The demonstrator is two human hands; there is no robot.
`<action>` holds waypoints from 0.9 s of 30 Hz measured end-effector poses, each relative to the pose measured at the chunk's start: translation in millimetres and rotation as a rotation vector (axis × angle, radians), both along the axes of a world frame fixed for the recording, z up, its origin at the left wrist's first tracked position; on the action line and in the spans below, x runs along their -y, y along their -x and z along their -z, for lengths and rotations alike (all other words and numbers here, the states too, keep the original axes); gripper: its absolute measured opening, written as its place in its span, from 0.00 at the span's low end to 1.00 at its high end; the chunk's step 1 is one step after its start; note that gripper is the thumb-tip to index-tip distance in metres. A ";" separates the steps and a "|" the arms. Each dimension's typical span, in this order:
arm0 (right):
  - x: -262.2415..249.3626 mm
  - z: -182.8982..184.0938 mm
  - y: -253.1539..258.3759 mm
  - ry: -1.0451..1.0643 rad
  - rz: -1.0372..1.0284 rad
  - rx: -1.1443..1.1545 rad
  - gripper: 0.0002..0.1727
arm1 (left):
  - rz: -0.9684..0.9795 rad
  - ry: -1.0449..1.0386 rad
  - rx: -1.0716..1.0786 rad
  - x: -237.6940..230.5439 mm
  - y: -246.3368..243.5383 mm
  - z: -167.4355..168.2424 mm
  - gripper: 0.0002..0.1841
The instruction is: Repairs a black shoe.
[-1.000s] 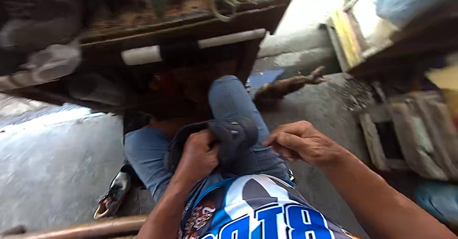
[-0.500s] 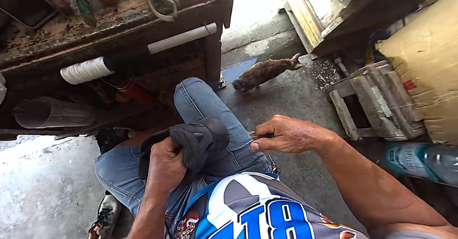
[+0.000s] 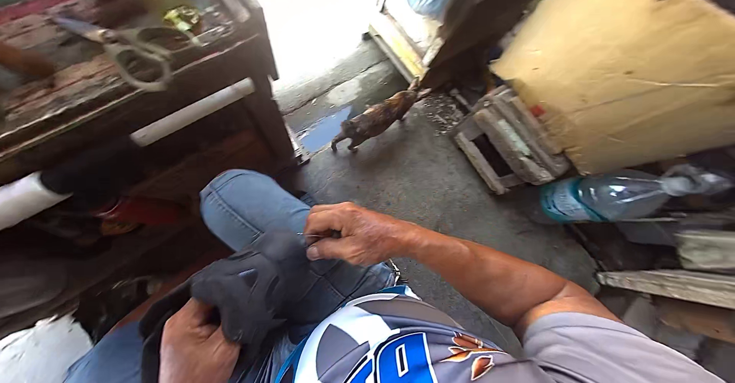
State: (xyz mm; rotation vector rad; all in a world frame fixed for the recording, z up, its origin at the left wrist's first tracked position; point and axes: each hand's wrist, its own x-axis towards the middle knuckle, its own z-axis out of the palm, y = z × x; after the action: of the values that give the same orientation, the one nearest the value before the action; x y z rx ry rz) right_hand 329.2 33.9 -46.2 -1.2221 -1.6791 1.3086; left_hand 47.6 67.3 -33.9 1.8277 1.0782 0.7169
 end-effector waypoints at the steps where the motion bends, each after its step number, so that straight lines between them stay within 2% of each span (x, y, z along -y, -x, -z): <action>1: 1.4 -2.1 0.3 -0.014 0.020 -0.004 0.09 | 0.011 0.000 0.010 -0.7 0.5 0.7 0.05; 5: 9.7 -11.3 -2.7 -0.092 0.094 0.083 0.06 | 0.023 0.009 0.039 -0.7 -3.7 5.4 0.06; 8: 20.0 -15.9 -5.7 -0.188 0.058 0.388 0.08 | 0.006 0.008 0.037 2.8 -7.6 8.9 0.07; 10: 26.2 -20.1 -2.8 -0.118 0.012 0.552 0.11 | -0.009 -0.013 0.025 5.4 -8.8 11.5 0.06; 13: 34.2 -13.3 10.0 -0.048 0.001 0.651 0.17 | -0.024 -0.028 0.004 7.5 -10.3 11.0 0.07; 16: 41.9 9.1 29.8 -0.180 0.145 0.632 0.17 | -0.045 -0.023 -0.002 10.4 -10.9 10.0 0.07; 19: 44.1 23.6 38.0 -0.263 0.243 0.521 0.13 | -0.063 -0.008 0.003 11.9 -9.9 8.3 0.07; 24: 49.1 11.6 31.7 -0.305 0.174 0.328 0.09 | 0.005 0.114 0.193 8.8 1.4 -1.1 0.11; 27: 49.2 -3.0 23.7 -0.163 0.065 0.130 0.09 | 0.052 0.196 0.161 -0.6 8.5 -4.1 0.09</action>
State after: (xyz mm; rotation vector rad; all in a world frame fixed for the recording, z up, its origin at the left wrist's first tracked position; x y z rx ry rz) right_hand 305.6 -15.4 -43.2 -1.2763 -1.7839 1.0516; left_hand 39.1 67.9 -29.8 1.5980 0.9574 0.6901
